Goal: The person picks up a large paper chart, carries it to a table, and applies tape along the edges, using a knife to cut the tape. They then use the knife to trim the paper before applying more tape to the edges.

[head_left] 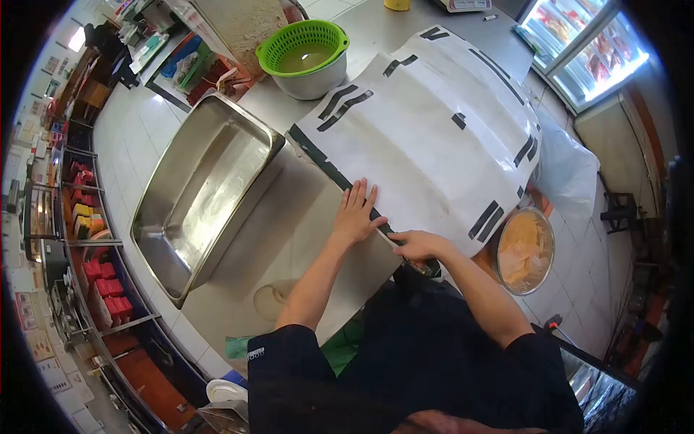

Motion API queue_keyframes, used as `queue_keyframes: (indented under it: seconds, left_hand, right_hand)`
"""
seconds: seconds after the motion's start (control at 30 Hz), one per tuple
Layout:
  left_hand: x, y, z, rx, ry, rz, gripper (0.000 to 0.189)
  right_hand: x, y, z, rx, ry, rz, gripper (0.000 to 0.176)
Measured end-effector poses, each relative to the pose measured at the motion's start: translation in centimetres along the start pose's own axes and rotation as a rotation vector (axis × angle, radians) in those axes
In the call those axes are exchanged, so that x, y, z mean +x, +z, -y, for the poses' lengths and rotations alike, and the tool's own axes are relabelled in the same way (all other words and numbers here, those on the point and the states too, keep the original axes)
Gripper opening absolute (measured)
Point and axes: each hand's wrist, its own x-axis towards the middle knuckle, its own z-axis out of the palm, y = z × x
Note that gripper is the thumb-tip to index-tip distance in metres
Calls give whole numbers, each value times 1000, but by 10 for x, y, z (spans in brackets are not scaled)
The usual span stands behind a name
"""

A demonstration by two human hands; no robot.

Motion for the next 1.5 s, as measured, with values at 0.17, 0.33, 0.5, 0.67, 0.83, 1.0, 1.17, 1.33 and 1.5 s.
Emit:
queue_keyframes:
  seconds: [0.17,0.33,0.5,0.67,0.83,1.0,1.17,1.33,1.5]
  left_hand:
    - [5,1,15,11,28,12,80]
    - [21,-14,49,68,-50,42,76]
    - [20,-13,49,114,-53,-77,70]
    - [14,-3,44,94,-75,-140,64]
    - [13,-3,44,69,-91,-140,62]
    - [14,-6,44,45,-101,-116,61]
    - [14,-3,48,39,-89,-124,62]
    - [15,-1,49,40,-77,-145,62]
    - [4,-3,14,104,40,-149,63]
  right_hand:
    - [-24,8,-15,265,-290,-111,48]
    - [-61,19,-2,420,-278,-231,41]
    - [-45,43,-20,295,-289,-312,44]
    - [-42,55,-22,138,-98,-190,45]
    - [-35,61,-21,-179,-118,-282,47]
    - [-25,71,-11,-474,-41,-269,48]
    - [-29,73,6,-627,-1,-233,49]
    - [-15,73,-4,-685,-15,-213,49]
    - [-19,67,3,-665,1,-196,49]
